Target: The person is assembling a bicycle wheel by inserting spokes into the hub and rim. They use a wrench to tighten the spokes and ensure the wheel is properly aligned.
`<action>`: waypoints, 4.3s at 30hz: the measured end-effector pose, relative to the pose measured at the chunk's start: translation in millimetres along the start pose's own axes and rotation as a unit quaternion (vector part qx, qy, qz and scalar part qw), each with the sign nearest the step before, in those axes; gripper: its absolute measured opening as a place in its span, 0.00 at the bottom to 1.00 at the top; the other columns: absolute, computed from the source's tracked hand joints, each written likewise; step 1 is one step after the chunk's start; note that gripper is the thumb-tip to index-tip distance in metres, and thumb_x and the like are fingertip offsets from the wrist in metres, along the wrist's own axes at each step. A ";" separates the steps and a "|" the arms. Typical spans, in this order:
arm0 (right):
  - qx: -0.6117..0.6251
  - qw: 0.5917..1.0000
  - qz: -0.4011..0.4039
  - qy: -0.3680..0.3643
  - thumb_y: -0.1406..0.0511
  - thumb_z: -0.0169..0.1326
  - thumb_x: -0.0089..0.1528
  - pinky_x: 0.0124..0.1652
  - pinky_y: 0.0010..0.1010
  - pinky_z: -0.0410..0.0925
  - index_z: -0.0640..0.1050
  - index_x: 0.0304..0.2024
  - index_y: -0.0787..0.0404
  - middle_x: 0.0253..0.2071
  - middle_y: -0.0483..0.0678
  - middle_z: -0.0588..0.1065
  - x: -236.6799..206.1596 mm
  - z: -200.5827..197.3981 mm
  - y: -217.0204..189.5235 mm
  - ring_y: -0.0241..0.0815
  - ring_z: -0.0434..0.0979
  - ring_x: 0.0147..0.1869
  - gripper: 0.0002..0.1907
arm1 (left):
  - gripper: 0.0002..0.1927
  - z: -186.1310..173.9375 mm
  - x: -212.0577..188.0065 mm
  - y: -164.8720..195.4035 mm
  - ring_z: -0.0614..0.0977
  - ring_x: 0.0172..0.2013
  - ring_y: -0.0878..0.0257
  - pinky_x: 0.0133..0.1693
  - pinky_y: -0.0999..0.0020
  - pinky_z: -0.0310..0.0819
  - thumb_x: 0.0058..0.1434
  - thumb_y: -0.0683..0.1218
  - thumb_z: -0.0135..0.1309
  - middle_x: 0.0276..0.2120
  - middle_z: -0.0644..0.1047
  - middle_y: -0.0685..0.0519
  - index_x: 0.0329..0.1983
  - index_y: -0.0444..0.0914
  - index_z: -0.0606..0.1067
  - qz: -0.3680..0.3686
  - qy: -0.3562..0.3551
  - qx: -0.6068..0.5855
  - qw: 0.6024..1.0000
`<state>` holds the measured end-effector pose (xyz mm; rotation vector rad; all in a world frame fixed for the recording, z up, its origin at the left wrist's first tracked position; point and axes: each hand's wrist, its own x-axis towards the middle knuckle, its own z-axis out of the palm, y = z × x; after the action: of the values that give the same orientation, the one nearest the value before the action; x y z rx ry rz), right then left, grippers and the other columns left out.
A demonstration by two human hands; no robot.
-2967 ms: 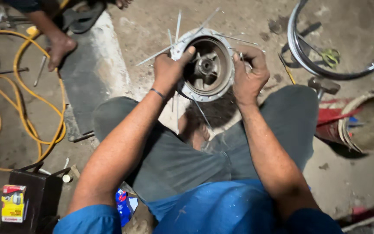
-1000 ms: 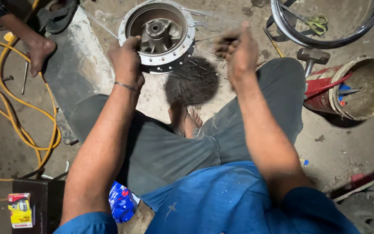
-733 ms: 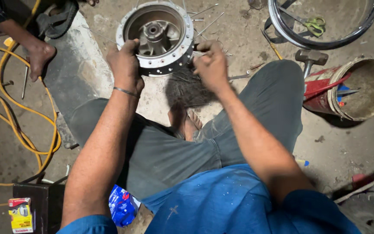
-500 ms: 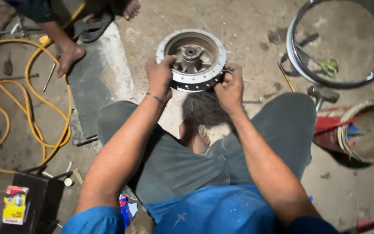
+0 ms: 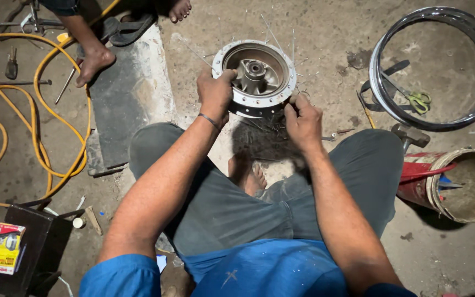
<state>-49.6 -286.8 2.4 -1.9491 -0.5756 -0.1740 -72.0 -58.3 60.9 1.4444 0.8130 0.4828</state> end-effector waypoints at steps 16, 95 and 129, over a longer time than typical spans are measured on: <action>-0.202 0.974 -0.012 0.104 0.61 0.59 0.72 0.30 0.27 0.64 0.77 0.32 0.62 0.29 0.46 0.75 15.1 -39.9 22.7 0.38 0.72 0.29 0.15 | 0.16 -1.0 -5.7 2.7 0.87 0.37 0.54 0.42 0.61 0.79 0.49 0.44 0.61 0.35 0.85 0.45 0.41 0.34 0.81 0.042 -0.006 0.074 0.996; 0.045 0.960 0.060 0.269 0.76 0.60 0.62 0.39 0.23 0.73 0.76 0.53 0.65 0.39 0.46 0.77 37.4 -63.1 21.8 0.34 0.77 0.40 0.17 | 0.26 7.8 1.4 -21.5 0.86 0.42 0.54 0.47 0.63 0.79 0.49 0.43 0.64 0.42 0.84 0.44 0.53 0.32 0.77 0.166 -0.059 0.136 0.975; 0.103 0.992 -0.027 0.072 0.74 0.63 0.65 0.45 0.27 0.73 0.82 0.49 0.64 0.42 0.50 0.81 33.6 -66.4 -37.7 0.39 0.81 0.44 0.10 | 0.25 14.2 -1.4 -29.2 0.84 0.35 0.63 0.38 0.70 0.81 0.50 0.35 0.60 0.39 0.84 0.49 0.55 0.29 0.76 0.086 -0.148 0.064 0.983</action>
<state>-29.1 -322.5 75.0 -1.7068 -0.5295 -0.2748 -67.7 -71.9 31.7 1.6682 0.4907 0.3379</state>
